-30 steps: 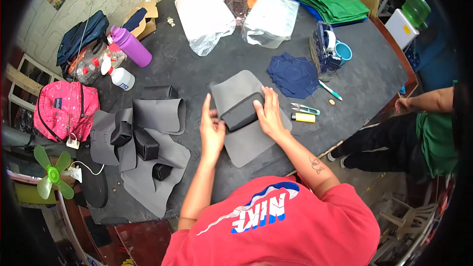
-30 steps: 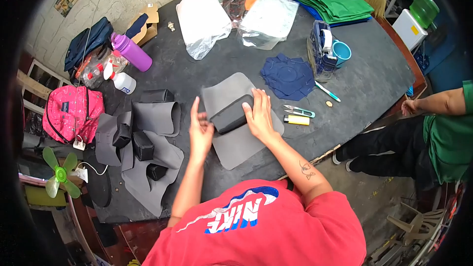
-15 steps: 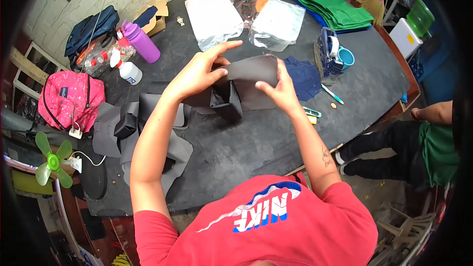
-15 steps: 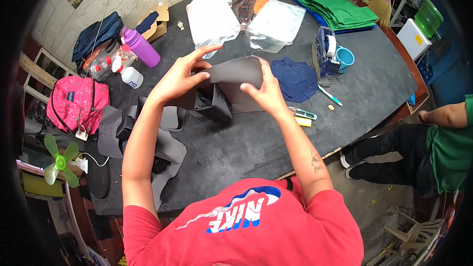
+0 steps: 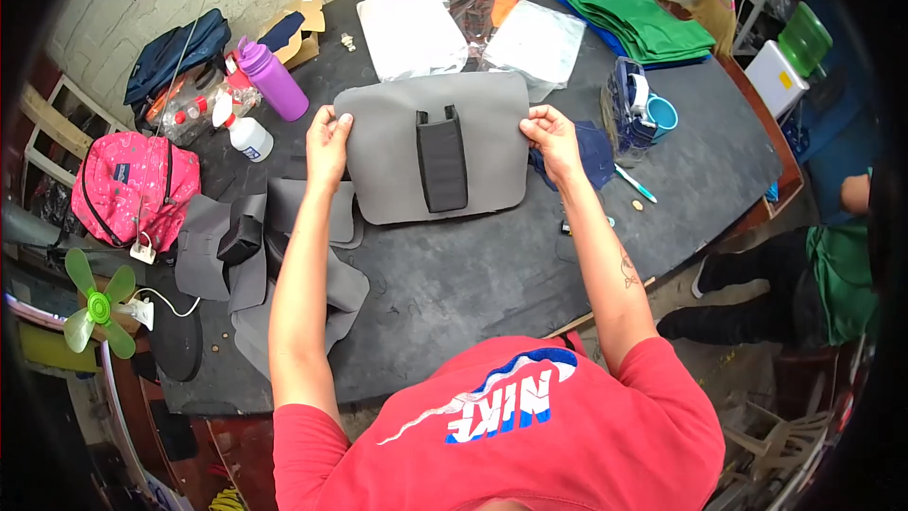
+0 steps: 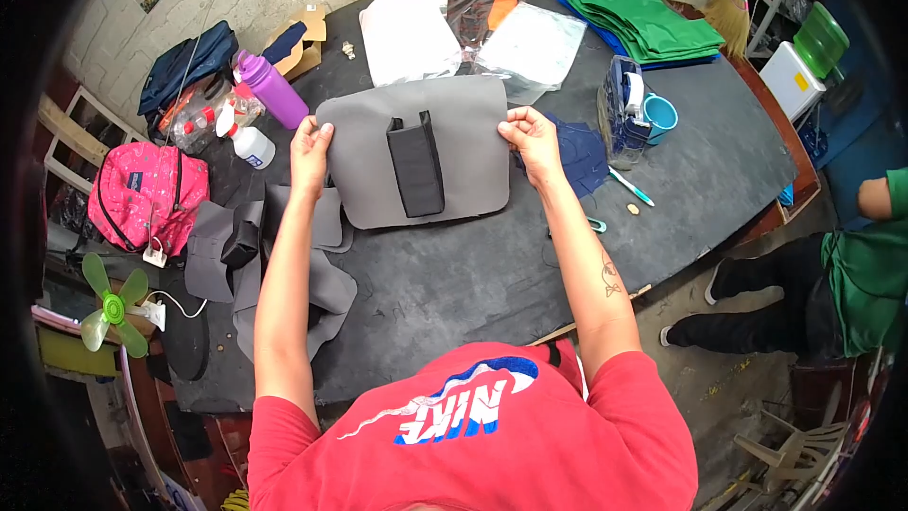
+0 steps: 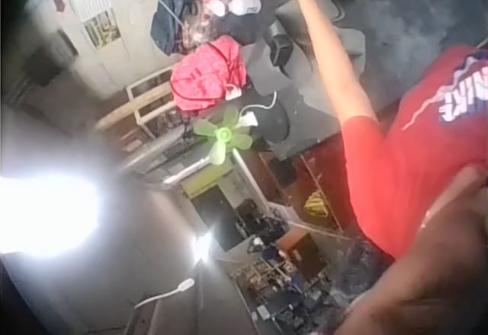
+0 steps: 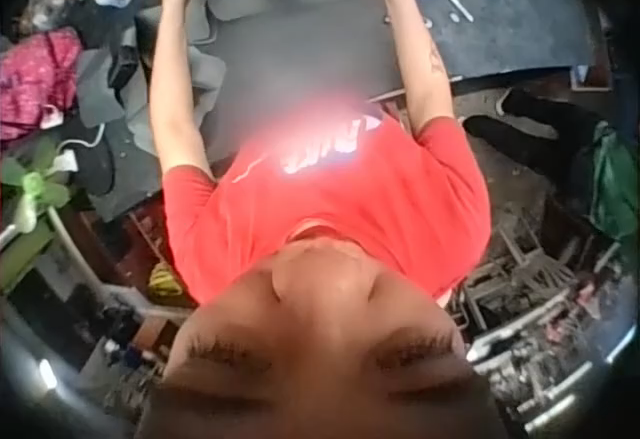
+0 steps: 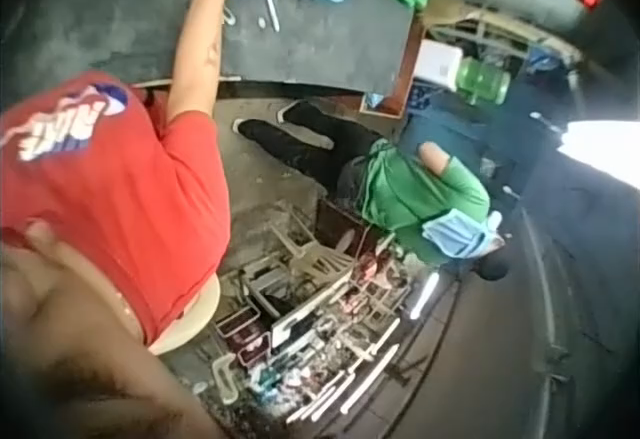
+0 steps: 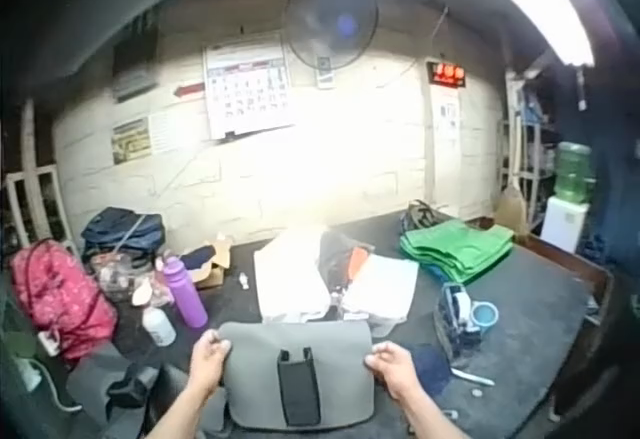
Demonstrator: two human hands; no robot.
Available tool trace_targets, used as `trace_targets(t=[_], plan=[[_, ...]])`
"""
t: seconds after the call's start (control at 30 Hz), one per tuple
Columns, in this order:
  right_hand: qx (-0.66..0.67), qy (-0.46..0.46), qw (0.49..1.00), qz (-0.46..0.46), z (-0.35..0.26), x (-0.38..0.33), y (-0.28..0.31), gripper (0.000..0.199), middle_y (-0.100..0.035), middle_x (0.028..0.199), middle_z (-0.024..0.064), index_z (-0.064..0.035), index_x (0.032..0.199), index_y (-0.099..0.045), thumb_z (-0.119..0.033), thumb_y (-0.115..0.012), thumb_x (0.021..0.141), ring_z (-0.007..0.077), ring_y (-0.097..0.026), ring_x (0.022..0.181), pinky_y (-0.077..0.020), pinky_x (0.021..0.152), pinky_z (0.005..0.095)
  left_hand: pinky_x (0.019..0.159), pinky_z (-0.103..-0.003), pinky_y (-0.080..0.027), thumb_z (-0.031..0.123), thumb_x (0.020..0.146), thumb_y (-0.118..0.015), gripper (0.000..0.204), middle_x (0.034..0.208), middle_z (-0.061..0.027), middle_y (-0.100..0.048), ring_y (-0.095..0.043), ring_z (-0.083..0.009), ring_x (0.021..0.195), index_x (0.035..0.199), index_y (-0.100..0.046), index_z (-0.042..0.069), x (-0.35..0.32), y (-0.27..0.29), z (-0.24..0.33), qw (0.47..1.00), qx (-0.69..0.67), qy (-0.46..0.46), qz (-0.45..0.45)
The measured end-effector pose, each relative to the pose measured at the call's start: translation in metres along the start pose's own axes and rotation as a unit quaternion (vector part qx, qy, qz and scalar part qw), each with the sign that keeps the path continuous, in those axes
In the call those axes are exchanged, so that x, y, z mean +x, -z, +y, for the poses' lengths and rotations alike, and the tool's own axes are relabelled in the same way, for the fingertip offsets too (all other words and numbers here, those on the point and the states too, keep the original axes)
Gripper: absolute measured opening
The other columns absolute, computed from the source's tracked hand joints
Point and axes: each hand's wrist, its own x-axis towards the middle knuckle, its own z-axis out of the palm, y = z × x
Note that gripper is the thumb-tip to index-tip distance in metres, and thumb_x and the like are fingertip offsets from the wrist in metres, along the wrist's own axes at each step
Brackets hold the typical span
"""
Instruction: Marking and organizing pre-cut foam and fabric components for bag manufacturing in a workshop.
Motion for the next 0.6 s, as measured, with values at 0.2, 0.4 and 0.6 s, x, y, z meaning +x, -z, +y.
trace_targets(t=[0.2, 0.4, 0.6], plan=[[-0.008, 0.031, 0.999, 0.017, 0.003, 0.0, 0.005, 0.015, -0.065, 0.08, -0.0004, -0.0039, 0.095, -0.058, -0.002, -0.066, 0.083, 0.0041, -0.057, 0.068, -0.0431, 0.061, 0.0192, 0.055, -0.021, -0.034, 0.013, 0.093, -0.058, 0.015, 0.064, 0.0028, -0.047, -0.037, -0.0048, 0.061, 0.096, -0.05, 0.0, -0.028, -0.025, -0.013, 0.967, 0.167, -0.131, 0.14], [-0.017, 0.049, 0.999, 0.011, 0.01, -0.002, 0.004, 0.016, -0.064, 0.08, -0.0004, -0.0039, 0.096, -0.057, 0.0, -0.065, 0.083, 0.004, -0.056, 0.067, -0.0431, 0.061, 0.0179, 0.06, -0.019, -0.036, 0.014, 0.093, -0.06, 0.019, 0.069, 0.0046, -0.052, -0.04, -0.0035, 0.064, 0.102, -0.053, -0.001, -0.041, -0.025, -0.035, 0.973, 0.073, -0.108, 0.19], [-0.032, 0.035, 0.999, 0.023, 0.015, -0.005, 0.004, 0.017, -0.065, 0.081, -0.0014, -0.0058, 0.097, -0.057, -0.004, -0.067, 0.083, 0.0037, -0.056, 0.068, -0.0428, 0.062, 0.019, 0.058, -0.018, -0.035, 0.013, 0.092, -0.061, 0.02, 0.069, 0.0047, -0.051, -0.038, -0.0029, 0.063, 0.104, -0.054, -0.002, -0.046, -0.032, -0.035, 0.96, 0.1, -0.129, 0.227]])
